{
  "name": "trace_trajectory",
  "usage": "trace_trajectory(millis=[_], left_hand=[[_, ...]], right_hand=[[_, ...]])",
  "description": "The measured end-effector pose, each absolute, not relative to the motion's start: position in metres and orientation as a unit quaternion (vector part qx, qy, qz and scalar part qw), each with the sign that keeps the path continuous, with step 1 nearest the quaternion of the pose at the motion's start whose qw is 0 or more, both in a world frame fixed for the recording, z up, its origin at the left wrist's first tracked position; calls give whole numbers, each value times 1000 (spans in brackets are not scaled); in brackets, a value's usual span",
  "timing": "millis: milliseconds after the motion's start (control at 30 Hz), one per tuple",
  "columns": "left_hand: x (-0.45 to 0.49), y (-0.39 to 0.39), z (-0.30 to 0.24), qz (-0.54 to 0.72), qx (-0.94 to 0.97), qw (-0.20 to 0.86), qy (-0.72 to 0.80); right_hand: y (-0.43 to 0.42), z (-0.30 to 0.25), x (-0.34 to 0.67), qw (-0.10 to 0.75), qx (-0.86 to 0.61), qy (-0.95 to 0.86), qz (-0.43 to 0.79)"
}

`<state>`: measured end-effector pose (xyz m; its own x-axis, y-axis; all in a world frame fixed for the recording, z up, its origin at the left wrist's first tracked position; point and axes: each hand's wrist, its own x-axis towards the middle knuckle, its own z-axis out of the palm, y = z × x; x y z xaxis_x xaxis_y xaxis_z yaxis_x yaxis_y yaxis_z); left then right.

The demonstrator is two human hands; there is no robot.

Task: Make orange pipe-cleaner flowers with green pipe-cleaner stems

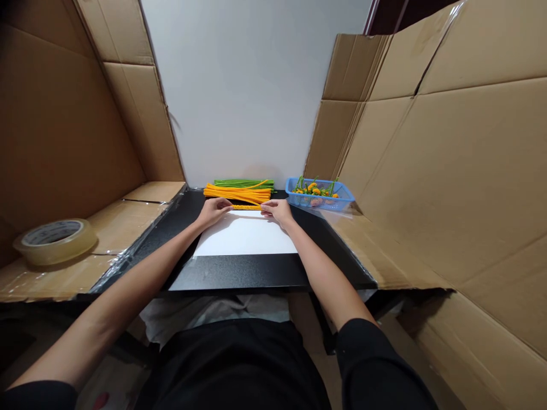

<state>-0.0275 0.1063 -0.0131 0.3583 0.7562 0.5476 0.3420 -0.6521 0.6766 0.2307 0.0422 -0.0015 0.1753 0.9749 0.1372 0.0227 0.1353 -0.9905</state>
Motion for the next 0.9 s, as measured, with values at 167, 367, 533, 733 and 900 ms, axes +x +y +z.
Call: trace_trajectory(millis=[167,367,533,733,900], left_hand=[[-28,115,-17,460,765,270,362],[-29,119,-22,452,750,316,365],[-27,119,-22,436,743,351,368],[-26,109,-10,440,745,387,319],[-27,104,-4,435,738,408,317]], right_hand=[[43,-1,235,531,-488,-551,420],[49,-3,240,494,-506,-676,207],[49,-4,242,479,-503,-711,110],[47,-4,243,455,-496,-734,86],[45,-6,237,451,-482,-748,77]])
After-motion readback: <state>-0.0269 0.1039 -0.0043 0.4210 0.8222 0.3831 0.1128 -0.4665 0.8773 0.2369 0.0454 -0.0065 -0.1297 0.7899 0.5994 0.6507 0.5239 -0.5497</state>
